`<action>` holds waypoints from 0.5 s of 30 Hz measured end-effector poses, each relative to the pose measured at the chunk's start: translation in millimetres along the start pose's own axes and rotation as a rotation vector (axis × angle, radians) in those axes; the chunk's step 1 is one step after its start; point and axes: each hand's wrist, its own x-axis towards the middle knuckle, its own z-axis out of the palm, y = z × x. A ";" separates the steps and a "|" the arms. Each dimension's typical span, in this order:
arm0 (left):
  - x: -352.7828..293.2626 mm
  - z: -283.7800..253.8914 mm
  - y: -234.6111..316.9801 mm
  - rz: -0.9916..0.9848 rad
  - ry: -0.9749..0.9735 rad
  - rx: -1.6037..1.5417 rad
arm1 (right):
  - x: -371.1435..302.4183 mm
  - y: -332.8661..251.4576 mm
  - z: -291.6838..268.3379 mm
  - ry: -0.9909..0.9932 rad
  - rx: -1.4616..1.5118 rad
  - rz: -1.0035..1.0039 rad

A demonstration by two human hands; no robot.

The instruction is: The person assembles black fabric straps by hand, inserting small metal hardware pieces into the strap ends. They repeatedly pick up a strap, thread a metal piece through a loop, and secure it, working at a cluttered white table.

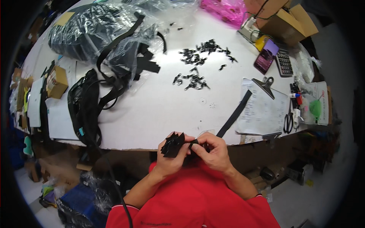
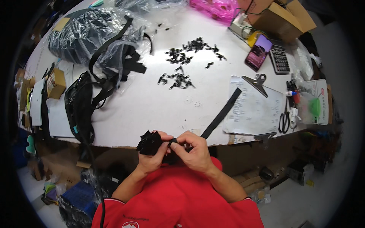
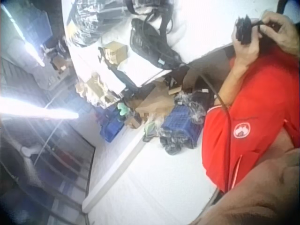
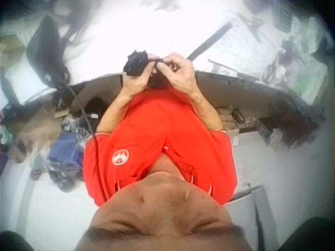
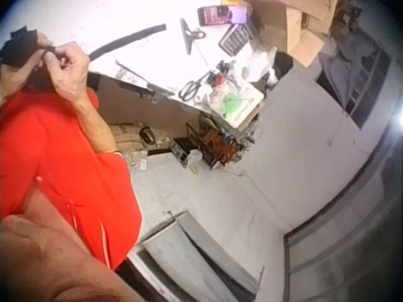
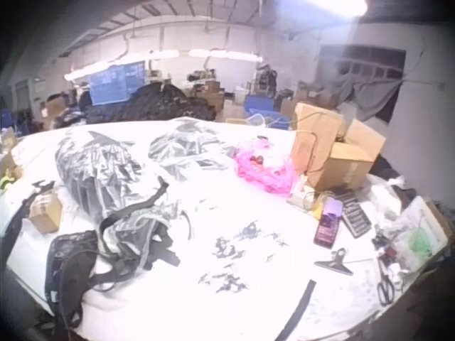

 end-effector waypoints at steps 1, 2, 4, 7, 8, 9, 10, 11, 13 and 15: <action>1.5 1.3 -1.4 0.006 -0.012 -0.006 | -0.7 -1.3 -0.5 -0.002 0.013 0.030; 1.7 1.9 -2.7 0.040 -0.001 0.007 | -1.3 -2.8 -1.0 -0.005 0.026 0.059; -1.0 0.4 -5.1 0.103 0.031 0.043 | -1.6 -4.6 2.1 -0.012 0.002 0.038; -0.3 5.3 -0.9 0.127 0.020 0.100 | -0.4 -11.2 1.4 0.023 -0.057 -0.014; -0.1 5.3 0.9 0.132 0.007 0.131 | -0.7 -9.8 0.1 0.016 -0.044 -0.007; 1.0 4.3 0.9 0.131 -0.016 0.115 | -0.9 -8.5 -1.1 0.008 -0.032 0.000; 1.3 2.4 0.8 0.130 -0.035 0.102 | -1.2 -6.7 -1.2 0.010 -0.034 -0.015; 1.5 1.5 0.6 0.129 -0.054 0.087 | -1.5 -5.0 -1.2 0.011 -0.035 -0.030; 0.8 1.3 2.8 0.117 -0.053 0.089 | -2.0 -3.4 0.5 0.021 -0.029 -0.052; -0.3 1.7 4.7 0.107 -0.046 0.087 | -2.6 -2.8 3.7 0.040 -0.012 -0.068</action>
